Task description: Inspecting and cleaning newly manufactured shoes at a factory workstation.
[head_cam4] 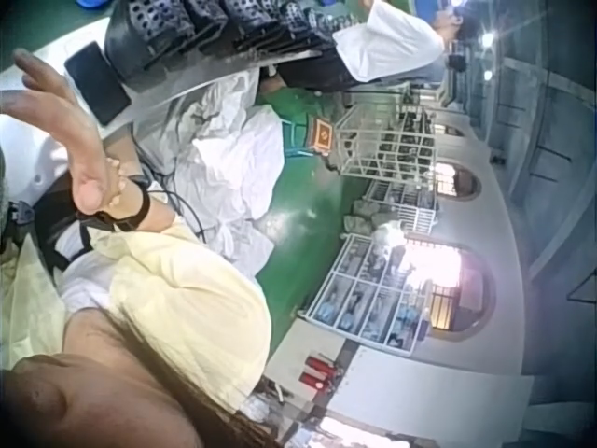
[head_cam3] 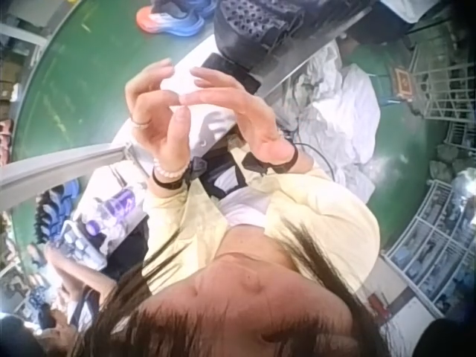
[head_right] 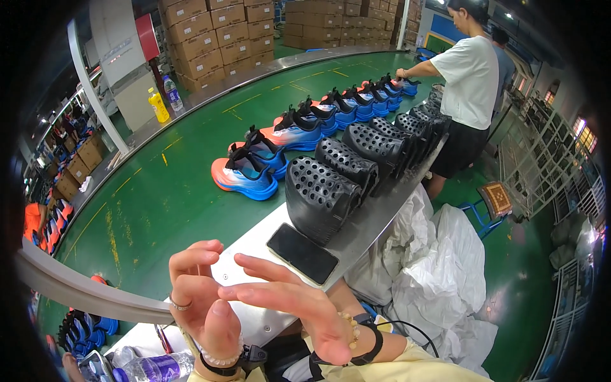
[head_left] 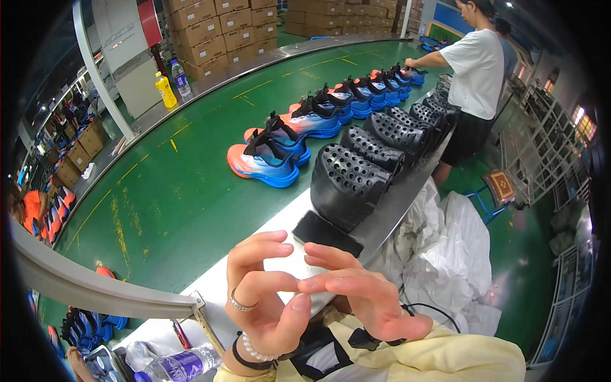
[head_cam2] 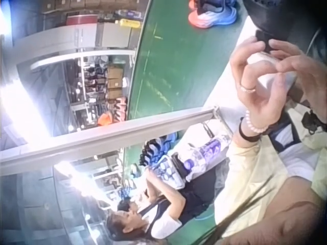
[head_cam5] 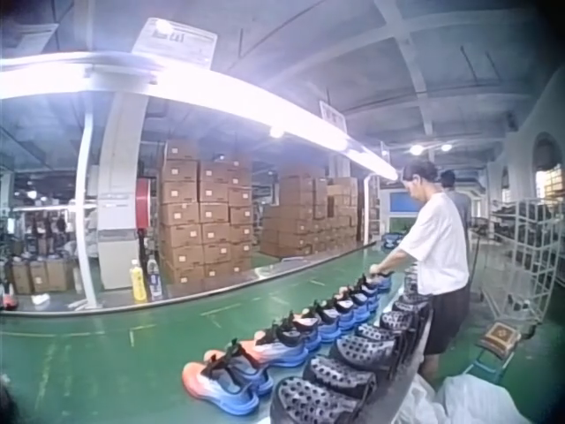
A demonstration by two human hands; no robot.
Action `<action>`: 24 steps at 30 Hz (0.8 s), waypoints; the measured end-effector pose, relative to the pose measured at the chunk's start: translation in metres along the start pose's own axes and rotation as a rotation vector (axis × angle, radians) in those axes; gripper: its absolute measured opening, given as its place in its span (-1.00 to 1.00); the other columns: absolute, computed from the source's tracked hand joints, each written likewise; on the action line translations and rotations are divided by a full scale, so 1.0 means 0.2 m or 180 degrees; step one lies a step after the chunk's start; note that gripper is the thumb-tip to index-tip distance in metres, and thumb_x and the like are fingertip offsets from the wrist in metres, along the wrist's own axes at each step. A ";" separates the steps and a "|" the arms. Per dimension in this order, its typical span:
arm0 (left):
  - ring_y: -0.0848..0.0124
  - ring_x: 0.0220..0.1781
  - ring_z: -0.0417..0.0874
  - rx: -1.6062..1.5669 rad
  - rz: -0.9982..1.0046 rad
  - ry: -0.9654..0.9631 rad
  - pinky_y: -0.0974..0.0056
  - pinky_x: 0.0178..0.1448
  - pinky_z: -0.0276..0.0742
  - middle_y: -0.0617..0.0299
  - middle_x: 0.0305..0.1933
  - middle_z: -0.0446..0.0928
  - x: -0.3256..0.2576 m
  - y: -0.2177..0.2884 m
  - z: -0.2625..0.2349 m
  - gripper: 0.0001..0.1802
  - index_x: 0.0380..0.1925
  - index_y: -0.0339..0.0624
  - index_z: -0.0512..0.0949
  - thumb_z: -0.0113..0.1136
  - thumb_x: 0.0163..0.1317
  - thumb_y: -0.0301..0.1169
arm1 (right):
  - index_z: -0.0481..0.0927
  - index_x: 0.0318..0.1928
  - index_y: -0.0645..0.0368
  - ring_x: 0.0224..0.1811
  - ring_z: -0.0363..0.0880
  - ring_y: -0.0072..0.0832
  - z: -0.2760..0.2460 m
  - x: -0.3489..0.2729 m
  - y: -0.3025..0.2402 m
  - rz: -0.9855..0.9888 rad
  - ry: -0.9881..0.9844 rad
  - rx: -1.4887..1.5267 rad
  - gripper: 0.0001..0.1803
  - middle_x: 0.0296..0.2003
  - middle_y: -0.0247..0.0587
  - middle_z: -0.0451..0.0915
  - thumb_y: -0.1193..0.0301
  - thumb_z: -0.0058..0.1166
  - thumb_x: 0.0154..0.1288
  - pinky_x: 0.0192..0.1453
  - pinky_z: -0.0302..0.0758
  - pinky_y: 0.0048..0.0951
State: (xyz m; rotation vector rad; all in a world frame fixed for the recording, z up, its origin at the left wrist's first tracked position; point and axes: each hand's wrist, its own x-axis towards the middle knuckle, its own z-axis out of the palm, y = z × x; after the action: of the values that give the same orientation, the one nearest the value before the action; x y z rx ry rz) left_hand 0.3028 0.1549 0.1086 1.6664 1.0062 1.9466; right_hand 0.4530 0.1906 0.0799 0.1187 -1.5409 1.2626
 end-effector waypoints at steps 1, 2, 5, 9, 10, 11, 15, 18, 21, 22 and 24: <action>0.05 0.17 0.44 -0.0039 -0.0012 0.0058 -0.02 0.24 0.34 0.00 0.01 0.44 0.00 0.00 0.01 -0.87 -0.40 -0.21 0.51 0.20 0.00 -0.49 | 0.27 0.31 0.46 0.53 -0.10 0.01 -0.02 0.01 -0.03 0.0435 -0.0149 0.0143 0.46 0.33 0.09 0.31 -0.69 -0.74 -0.13 0.54 -0.22 0.06; 0.06 0.15 0.45 -0.0081 -0.0023 0.0116 -0.01 0.23 0.34 0.00 -0.02 0.44 0.00 -0.01 0.02 -0.88 -0.40 -0.23 0.50 0.18 0.03 -0.48 | 0.18 0.38 0.41 0.55 -0.14 -0.01 -0.02 0.02 -0.05 0.0869 -0.0300 0.0284 0.43 0.39 0.09 0.22 -0.67 -0.78 -0.06 0.54 -0.22 0.07; 0.14 0.07 0.43 -0.0614 -0.0595 0.0456 0.06 0.24 0.28 0.06 -0.09 0.40 0.03 0.02 0.08 -0.86 -0.39 -0.24 0.41 0.03 0.15 -0.38 | -0.15 0.51 0.21 0.57 -0.27 -0.05 0.07 0.04 -0.05 0.0665 0.0625 0.2864 0.34 0.51 0.02 -0.13 -0.64 -0.80 0.00 0.55 -0.25 0.06; 0.34 -0.14 0.46 -0.0943 -0.1331 0.0427 0.25 0.05 0.31 0.12 -0.29 0.43 0.06 0.01 0.06 -0.89 -0.38 -0.28 0.38 -0.03 0.18 -0.45 | -0.43 0.51 0.06 0.59 -0.38 -0.16 0.03 0.06 -0.06 0.0850 0.0566 0.3408 0.25 0.54 -0.18 -0.47 -0.62 -0.80 0.05 0.57 -0.32 0.00; 0.41 -0.24 0.45 -0.0860 -0.1391 0.0473 0.32 -0.03 0.31 0.15 -0.36 0.45 0.07 0.01 0.08 -0.88 -0.37 -0.29 0.40 -0.03 0.18 -0.45 | -0.43 0.51 0.04 0.59 -0.38 -0.20 0.03 0.06 -0.07 0.0894 0.0510 0.3432 0.24 0.54 -0.19 -0.48 -0.61 -0.80 0.05 0.58 -0.34 -0.03; 0.41 -0.24 0.45 -0.0871 -0.1387 0.0467 0.32 -0.03 0.31 0.15 -0.36 0.45 0.07 0.02 0.10 -0.88 -0.37 -0.29 0.40 -0.03 0.18 -0.45 | -0.43 0.51 0.04 0.59 -0.38 -0.20 0.02 0.07 -0.07 0.0890 0.0510 0.3420 0.24 0.54 -0.19 -0.48 -0.61 -0.80 0.05 0.58 -0.34 -0.03; 0.48 -0.30 0.42 -0.0974 -0.1621 0.0333 0.40 -0.13 0.28 0.19 -0.38 0.47 0.09 0.04 0.12 -0.87 -0.37 -0.28 0.42 0.02 0.14 -0.44 | -0.43 0.51 0.04 0.59 -0.39 -0.21 0.00 0.07 -0.08 0.0824 0.0380 0.3582 0.25 0.54 -0.20 -0.48 -0.62 -0.80 0.04 0.58 -0.35 -0.05; 0.52 -0.32 0.40 -0.1127 -0.1723 0.0230 0.44 -0.17 0.26 0.23 -0.40 0.47 0.10 0.05 0.13 -0.87 -0.37 -0.27 0.43 0.04 0.11 -0.43 | -0.43 0.51 0.06 0.59 -0.39 -0.21 -0.03 0.08 -0.09 0.0772 0.0328 0.3566 0.27 0.54 -0.18 -0.48 -0.63 -0.79 0.03 0.58 -0.35 -0.06; 0.53 -0.33 0.38 -0.1268 -0.1764 0.0232 0.44 -0.18 0.25 0.25 -0.41 0.46 0.10 0.05 0.14 -0.85 -0.37 -0.27 0.43 0.06 0.10 -0.42 | -0.42 0.51 0.10 0.59 -0.38 -0.19 -0.05 0.07 -0.08 0.0734 0.0226 0.3517 0.30 0.54 -0.11 -0.47 -0.64 -0.79 0.01 0.58 -0.35 -0.06; 0.53 -0.33 0.39 -0.1299 -0.1741 0.0243 0.43 -0.19 0.26 0.25 -0.41 0.46 0.10 0.05 0.14 -0.84 -0.36 -0.27 0.42 0.07 0.09 -0.41 | -0.42 0.51 0.13 0.59 -0.36 -0.18 -0.05 0.07 -0.07 0.0715 0.0174 0.3478 0.32 0.53 -0.06 -0.46 -0.65 -0.79 -0.01 0.58 -0.35 -0.06; 0.52 -0.33 0.40 -0.1279 -0.1646 0.0219 0.42 -0.19 0.27 0.25 -0.41 0.46 0.09 0.04 0.15 -0.83 -0.35 -0.27 0.43 0.08 0.10 -0.40 | -0.40 0.51 0.16 0.59 -0.34 -0.18 -0.05 0.07 -0.06 0.0583 0.0082 0.3213 0.36 0.53 -0.02 -0.42 -0.67 -0.77 -0.04 0.58 -0.36 -0.07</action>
State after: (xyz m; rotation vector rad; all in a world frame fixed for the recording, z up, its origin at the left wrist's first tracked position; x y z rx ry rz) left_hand 0.3283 0.1702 0.1286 1.0059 0.8843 1.7159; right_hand 0.4612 0.1995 0.0974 0.6092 -0.7713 2.0767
